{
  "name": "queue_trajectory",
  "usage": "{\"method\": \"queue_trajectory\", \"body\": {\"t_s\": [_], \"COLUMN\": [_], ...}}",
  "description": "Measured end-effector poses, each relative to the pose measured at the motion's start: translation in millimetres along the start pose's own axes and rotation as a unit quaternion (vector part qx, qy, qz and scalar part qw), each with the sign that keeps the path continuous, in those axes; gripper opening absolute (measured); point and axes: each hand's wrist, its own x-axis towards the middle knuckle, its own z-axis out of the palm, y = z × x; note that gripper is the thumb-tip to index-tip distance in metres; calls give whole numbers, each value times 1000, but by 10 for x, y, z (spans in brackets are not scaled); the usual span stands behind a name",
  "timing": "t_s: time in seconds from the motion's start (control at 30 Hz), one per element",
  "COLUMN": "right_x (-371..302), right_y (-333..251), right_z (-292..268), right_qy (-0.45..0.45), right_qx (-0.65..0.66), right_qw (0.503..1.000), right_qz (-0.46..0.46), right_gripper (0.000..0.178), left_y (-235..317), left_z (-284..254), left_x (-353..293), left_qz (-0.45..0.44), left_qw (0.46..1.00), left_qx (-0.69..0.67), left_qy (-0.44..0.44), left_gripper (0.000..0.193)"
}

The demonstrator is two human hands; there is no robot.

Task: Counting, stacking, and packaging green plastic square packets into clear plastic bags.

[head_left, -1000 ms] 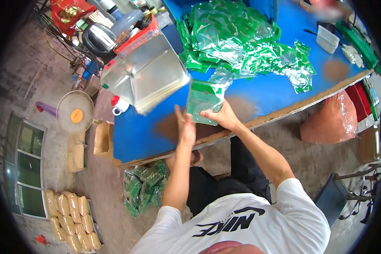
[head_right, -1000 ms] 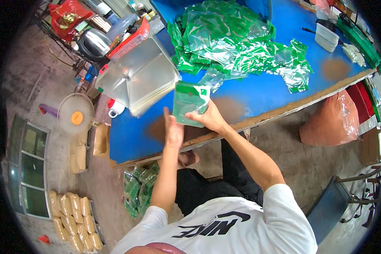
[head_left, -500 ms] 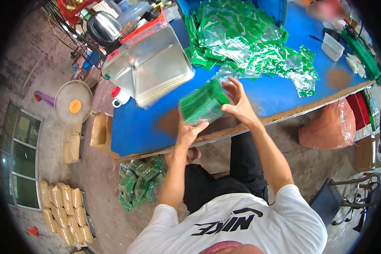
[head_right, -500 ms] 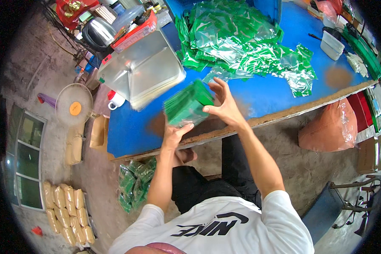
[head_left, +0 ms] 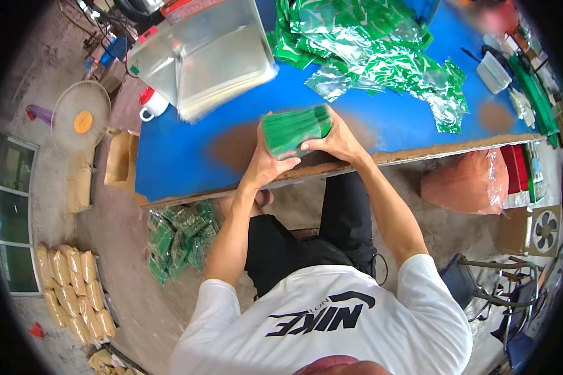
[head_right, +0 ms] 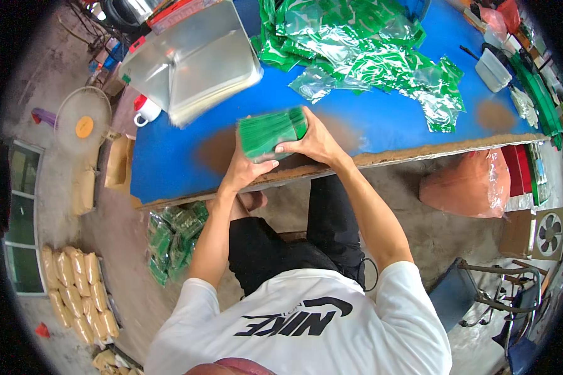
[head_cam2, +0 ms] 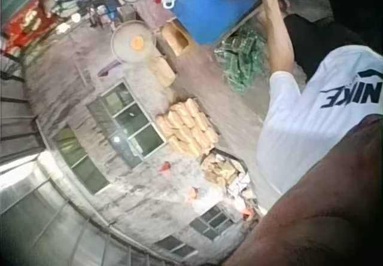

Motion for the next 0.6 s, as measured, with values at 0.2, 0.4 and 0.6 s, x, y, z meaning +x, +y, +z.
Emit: {"method": "queue_trajectory", "body": {"t_s": [0.2, 0.4, 0.6], "right_x": [-39, -30, 114], "right_y": [11, -135, -1113], "right_z": [113, -28, -81], "right_qy": [-18, -6, -61], "right_qx": [53, -33, -440], "right_qw": [998, 999, 851], "right_qz": [10, 34, -280], "right_gripper": [85, 96, 125], "left_y": [-64, -307, -128], "left_z": [-81, -124, 48], "left_x": [-85, 27, 186], "left_qz": [-8, 18, 6], "left_qw": [1000, 1000, 997], "left_qx": [-16, 4, 77], "left_qy": [8, 4, 0], "left_gripper": [91, 84, 86]}}
